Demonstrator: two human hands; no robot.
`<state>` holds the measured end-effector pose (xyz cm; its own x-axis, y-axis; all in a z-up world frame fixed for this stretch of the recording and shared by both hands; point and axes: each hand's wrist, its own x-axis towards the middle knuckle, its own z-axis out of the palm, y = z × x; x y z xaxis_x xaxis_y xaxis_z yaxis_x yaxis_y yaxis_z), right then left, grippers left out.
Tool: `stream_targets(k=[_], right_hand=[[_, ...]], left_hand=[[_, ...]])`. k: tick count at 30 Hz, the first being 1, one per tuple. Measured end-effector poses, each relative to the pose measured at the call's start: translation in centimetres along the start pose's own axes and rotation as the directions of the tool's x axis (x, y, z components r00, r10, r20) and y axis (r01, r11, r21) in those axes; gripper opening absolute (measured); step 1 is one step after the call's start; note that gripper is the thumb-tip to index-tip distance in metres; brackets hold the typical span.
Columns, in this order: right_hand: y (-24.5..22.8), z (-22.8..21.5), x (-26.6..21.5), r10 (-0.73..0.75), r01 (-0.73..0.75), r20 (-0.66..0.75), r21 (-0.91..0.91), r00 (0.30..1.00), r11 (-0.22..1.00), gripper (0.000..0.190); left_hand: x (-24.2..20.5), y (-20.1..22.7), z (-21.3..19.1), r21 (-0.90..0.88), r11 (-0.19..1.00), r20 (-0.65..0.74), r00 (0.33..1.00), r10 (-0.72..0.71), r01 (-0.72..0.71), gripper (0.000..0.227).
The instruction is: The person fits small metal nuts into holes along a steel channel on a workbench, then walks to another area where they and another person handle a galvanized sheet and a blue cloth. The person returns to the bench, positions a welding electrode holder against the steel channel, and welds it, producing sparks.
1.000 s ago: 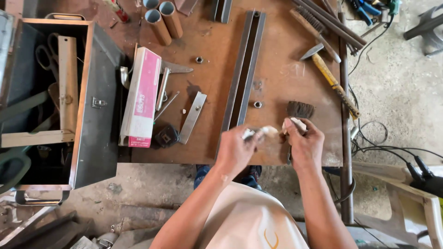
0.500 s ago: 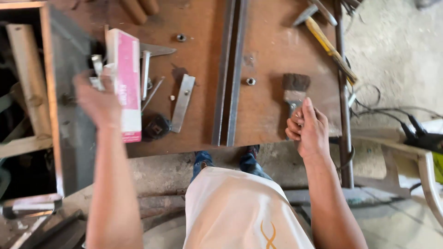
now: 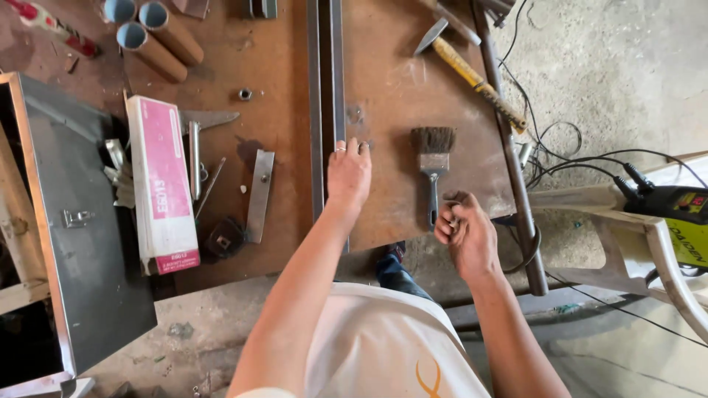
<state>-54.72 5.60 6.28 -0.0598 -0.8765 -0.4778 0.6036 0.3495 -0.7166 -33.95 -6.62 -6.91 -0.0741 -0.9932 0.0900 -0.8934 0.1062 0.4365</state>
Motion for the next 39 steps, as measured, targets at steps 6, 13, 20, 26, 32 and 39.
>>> stream_targets(k=[6,13,20,26,32,39], right_hand=[[-4.0,0.5,-2.7,0.079,-0.100,-0.082,-0.300,0.994,0.949,0.035],[0.3,-4.9,1.3,-0.017,-0.058,-0.159,-0.455,0.987,0.889,0.029],[-2.7,-0.5,3.0,-0.102,0.130,0.113,-0.273,0.988,0.953,0.035],[-4.6,3.4,2.5,-0.335,0.355,0.172,-0.697,0.926,0.623,0.043],[-3.7,6.0,2.7,-0.541,0.573,0.351,-0.755,0.764,0.319,0.033],[-1.8,6.7,1.4,-0.588,0.697,0.561,-0.717,0.582,0.006,0.037]], left_hand=[[1.5,-0.4,4.1,0.321,0.934,0.100,0.986,0.134,-0.159,0.018],[1.2,-1.6,4.2,0.283,0.925,0.104,0.967,0.232,-0.252,0.011],[-2.4,3.0,-0.4,-0.684,0.683,0.175,0.967,-0.186,0.256,0.027],[-4.6,8.1,-9.2,-0.804,-0.253,0.574,0.814,-0.091,0.539,0.030],[-4.7,8.0,-9.3,-0.792,-0.366,0.548,0.834,-0.071,0.489,0.031],[-5.0,9.5,-11.3,-0.807,-0.364,0.553,0.810,-0.193,0.464,0.032]])
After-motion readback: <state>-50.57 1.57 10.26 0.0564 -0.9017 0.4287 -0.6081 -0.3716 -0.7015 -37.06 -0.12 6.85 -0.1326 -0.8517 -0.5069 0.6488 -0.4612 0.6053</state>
